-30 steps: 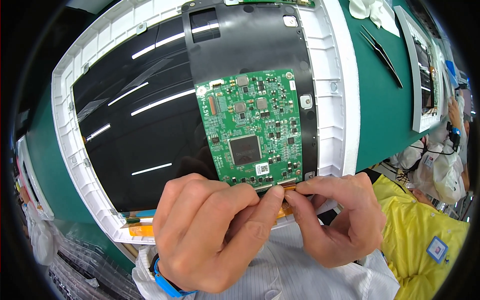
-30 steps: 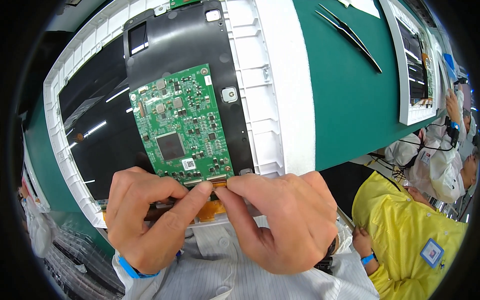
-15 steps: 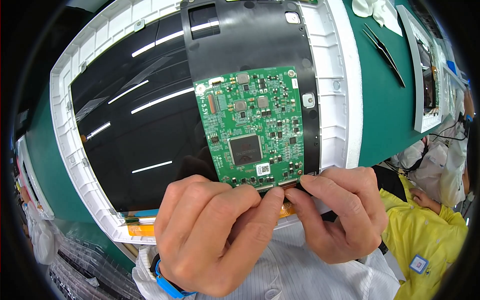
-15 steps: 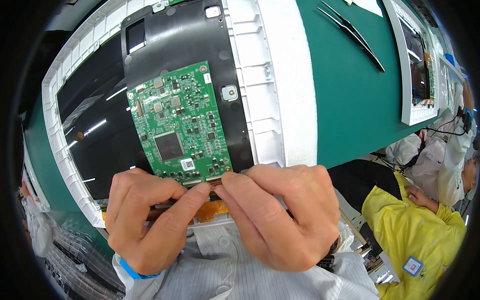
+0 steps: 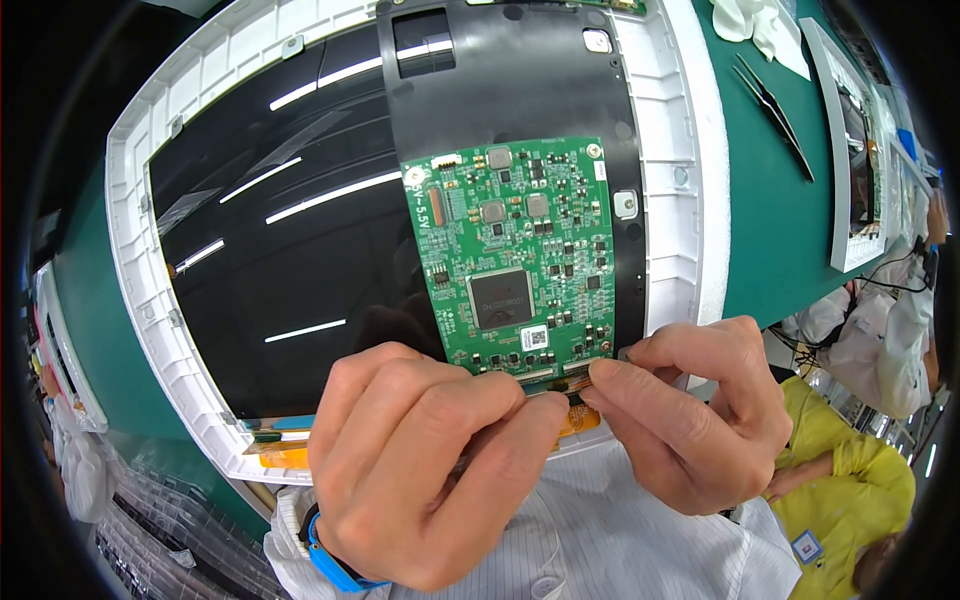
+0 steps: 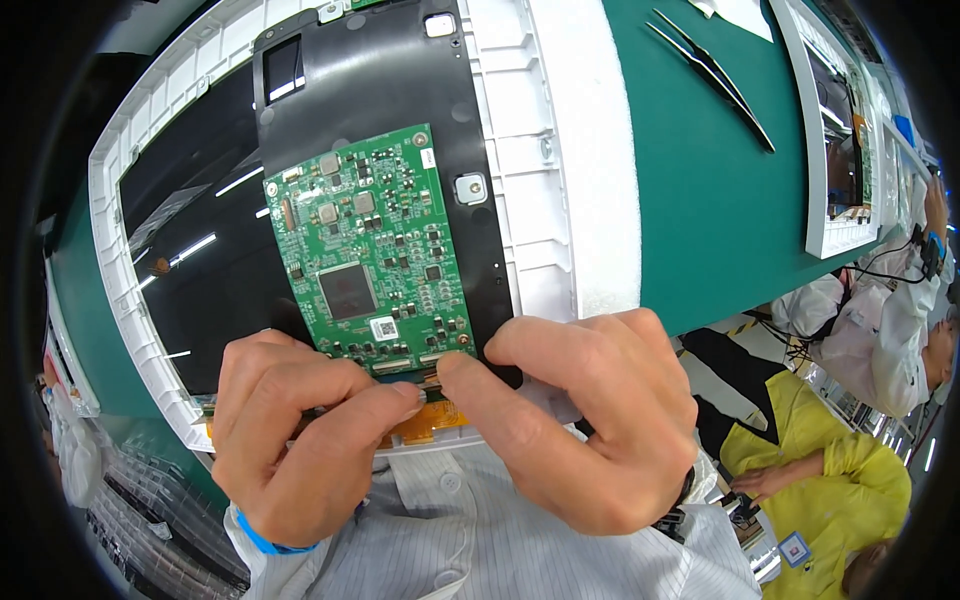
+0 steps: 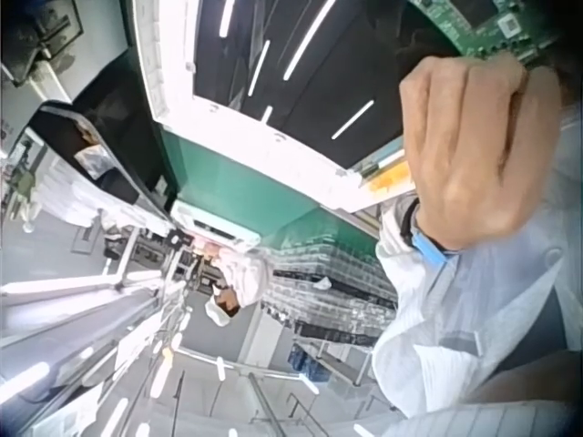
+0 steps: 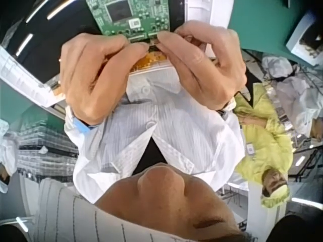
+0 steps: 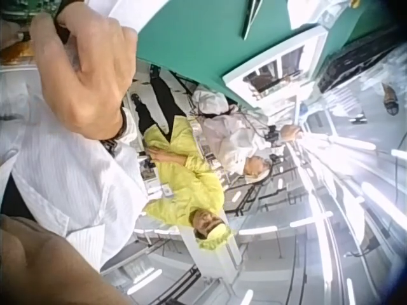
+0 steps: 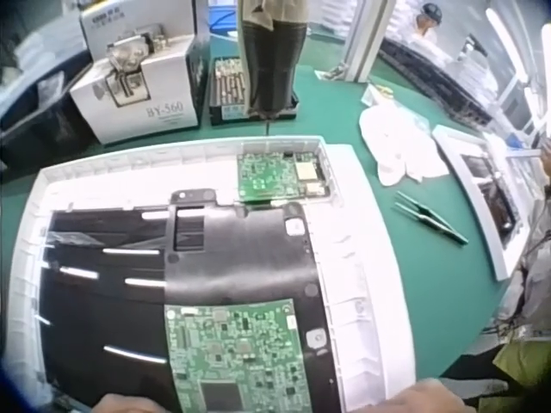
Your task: The person connects ribbon cables to a circuit board on a screen assembly by hand and with a small tool, then presses the connectors to secure them.
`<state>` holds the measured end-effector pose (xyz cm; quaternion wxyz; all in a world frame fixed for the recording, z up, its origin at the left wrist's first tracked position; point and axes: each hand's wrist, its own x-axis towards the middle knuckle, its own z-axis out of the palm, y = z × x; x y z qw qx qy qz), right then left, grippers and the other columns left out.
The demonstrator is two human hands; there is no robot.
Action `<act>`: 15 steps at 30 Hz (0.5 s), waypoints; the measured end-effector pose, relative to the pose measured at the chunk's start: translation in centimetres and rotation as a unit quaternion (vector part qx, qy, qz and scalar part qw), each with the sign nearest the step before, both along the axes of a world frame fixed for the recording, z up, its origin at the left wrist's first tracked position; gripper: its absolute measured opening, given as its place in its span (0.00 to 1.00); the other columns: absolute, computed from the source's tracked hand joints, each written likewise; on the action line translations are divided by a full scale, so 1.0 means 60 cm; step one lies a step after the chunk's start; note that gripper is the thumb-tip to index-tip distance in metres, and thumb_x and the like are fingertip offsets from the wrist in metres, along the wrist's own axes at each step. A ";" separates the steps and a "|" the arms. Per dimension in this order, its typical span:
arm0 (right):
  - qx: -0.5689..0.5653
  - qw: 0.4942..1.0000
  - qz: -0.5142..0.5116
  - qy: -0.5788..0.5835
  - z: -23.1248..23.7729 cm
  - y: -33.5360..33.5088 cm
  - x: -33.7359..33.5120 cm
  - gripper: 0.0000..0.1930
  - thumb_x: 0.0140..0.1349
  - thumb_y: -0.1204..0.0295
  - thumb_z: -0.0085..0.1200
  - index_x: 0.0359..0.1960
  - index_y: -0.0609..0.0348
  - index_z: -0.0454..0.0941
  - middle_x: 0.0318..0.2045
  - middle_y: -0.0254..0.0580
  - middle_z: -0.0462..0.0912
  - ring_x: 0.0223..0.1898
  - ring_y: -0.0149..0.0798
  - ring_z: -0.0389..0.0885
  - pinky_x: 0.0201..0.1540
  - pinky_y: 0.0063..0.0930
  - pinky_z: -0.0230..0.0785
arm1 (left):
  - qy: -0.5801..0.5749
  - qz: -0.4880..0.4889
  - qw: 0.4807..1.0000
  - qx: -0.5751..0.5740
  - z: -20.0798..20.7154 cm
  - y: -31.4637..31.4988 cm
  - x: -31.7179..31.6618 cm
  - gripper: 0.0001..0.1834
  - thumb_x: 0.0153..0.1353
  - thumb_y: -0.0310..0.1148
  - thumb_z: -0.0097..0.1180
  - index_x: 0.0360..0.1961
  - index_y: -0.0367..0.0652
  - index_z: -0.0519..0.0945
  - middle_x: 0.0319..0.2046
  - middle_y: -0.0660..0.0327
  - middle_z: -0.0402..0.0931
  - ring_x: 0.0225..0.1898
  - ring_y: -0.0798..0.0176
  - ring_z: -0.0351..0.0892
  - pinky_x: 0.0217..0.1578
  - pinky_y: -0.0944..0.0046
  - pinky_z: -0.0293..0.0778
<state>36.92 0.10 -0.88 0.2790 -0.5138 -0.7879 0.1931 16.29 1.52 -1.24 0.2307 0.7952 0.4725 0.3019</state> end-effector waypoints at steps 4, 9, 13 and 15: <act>0.057 0.998 -0.003 0.009 -0.021 0.003 0.001 0.22 0.31 0.73 0.62 0.35 0.57 0.91 0.34 0.35 0.84 0.23 0.29 0.72 0.28 0.25 0.59 | -0.008 -0.007 1.000 -0.016 -0.002 -0.003 -0.008 0.15 0.38 0.27 0.74 0.32 0.45 0.91 0.27 0.65 0.79 0.29 0.63 0.75 0.31 0.60 0.70; 0.006 1.000 0.006 -0.012 0.001 0.001 -0.001 0.21 0.35 0.78 0.78 0.38 0.57 0.91 0.34 0.38 0.84 0.28 0.33 0.76 0.32 0.28 0.60 | 0.006 -0.016 1.000 -0.013 0.000 0.002 -0.006 0.14 0.40 0.28 0.74 0.33 0.45 0.91 0.28 0.66 0.79 0.29 0.63 0.75 0.33 0.60 0.70; 0.102 0.994 0.029 -0.021 -0.021 0.008 0.000 0.23 0.31 0.71 0.63 0.35 0.62 0.90 0.34 0.36 0.84 0.26 0.31 0.78 0.27 0.25 0.59 | 0.022 -0.009 1.000 0.000 -0.001 0.003 -0.006 0.14 0.40 0.28 0.74 0.34 0.45 0.91 0.27 0.66 0.79 0.29 0.63 0.75 0.33 0.60 0.70; 0.131 0.990 0.024 -0.048 -0.020 0.008 -0.004 0.23 0.31 0.70 0.63 0.35 0.62 0.90 0.33 0.37 0.84 0.26 0.31 0.79 0.27 0.25 0.59 | 0.021 -0.008 1.000 0.005 -0.001 0.004 -0.004 0.15 0.40 0.28 0.74 0.34 0.45 0.91 0.27 0.66 0.79 0.29 0.63 0.75 0.33 0.61 0.70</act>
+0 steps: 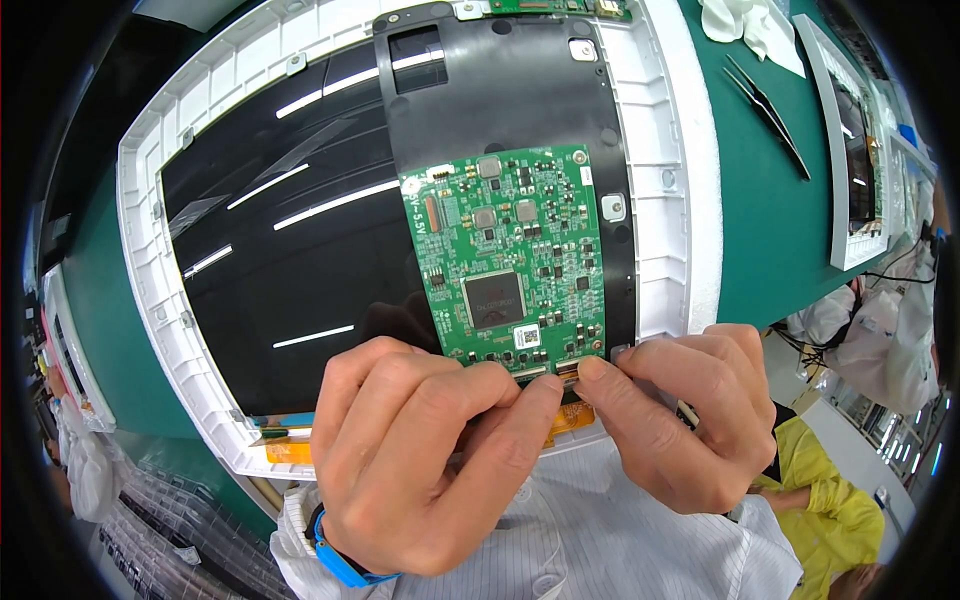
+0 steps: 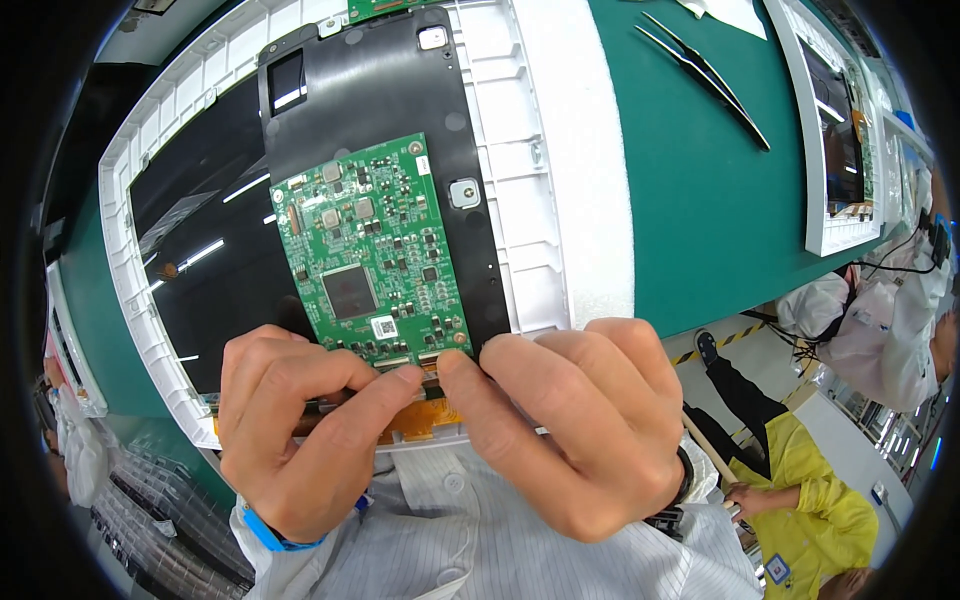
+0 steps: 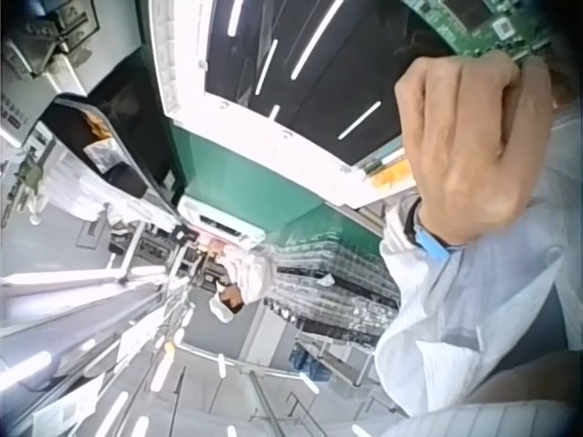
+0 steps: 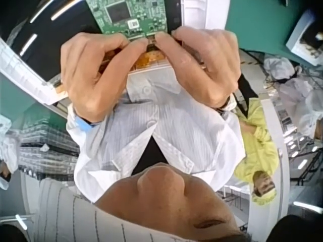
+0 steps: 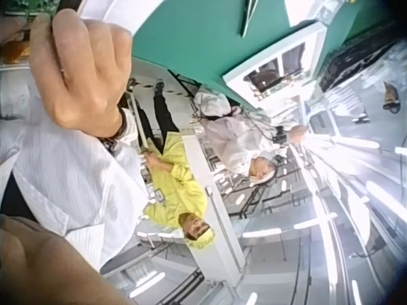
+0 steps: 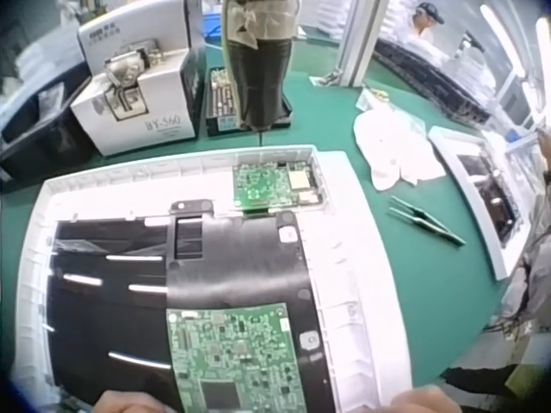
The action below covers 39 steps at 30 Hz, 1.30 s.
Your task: The person connects ribbon cables to a circuit board on a screen assembly by hand and with a small tool, then presses the connectors to secure them.
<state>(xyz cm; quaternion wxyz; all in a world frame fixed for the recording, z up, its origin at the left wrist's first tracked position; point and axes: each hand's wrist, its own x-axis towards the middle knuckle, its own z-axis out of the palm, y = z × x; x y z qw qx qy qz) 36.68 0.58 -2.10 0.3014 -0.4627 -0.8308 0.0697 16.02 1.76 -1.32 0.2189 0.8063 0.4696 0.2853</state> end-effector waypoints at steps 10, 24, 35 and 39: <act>0.013 0.971 -0.222 -0.090 0.028 0.057 0.072 0.14 0.63 0.79 0.65 0.51 0.62 0.85 0.48 0.43 0.86 0.51 0.42 0.82 0.55 0.34 0.72 | 0.000 -0.025 0.999 0.030 -0.006 -0.002 -0.010 0.19 0.35 0.29 0.72 0.35 0.42 0.91 0.28 0.66 0.79 0.28 0.65 0.77 0.33 0.62 0.71; -0.093 0.958 -0.273 -0.006 0.016 0.096 0.162 0.07 0.74 0.76 0.55 0.48 0.66 0.78 0.39 0.42 0.83 0.36 0.32 0.82 0.39 0.26 0.73 | -0.008 0.000 1.000 0.010 -0.005 -0.014 -0.009 0.14 0.44 0.27 0.72 0.36 0.43 0.90 0.30 0.66 0.78 0.31 0.64 0.77 0.36 0.60 0.71; -0.282 0.925 -0.195 0.166 0.011 0.004 0.031 0.14 0.58 0.79 0.72 0.42 0.64 0.79 0.23 0.33 0.82 0.22 0.20 0.74 0.23 0.17 0.64 | -0.009 -0.009 1.000 0.016 -0.006 -0.007 -0.004 0.13 0.39 0.26 0.74 0.32 0.43 0.91 0.27 0.65 0.78 0.29 0.63 0.75 0.32 0.60 0.68; -0.258 0.933 -0.205 0.147 0.011 -0.006 0.011 0.11 0.60 0.81 0.68 0.37 0.63 0.76 0.19 0.33 0.79 0.19 0.20 0.74 0.22 0.19 0.65 | -0.014 -0.014 1.000 0.022 -0.006 -0.008 -0.012 0.13 0.39 0.26 0.74 0.31 0.43 0.91 0.27 0.65 0.78 0.29 0.62 0.75 0.33 0.59 0.68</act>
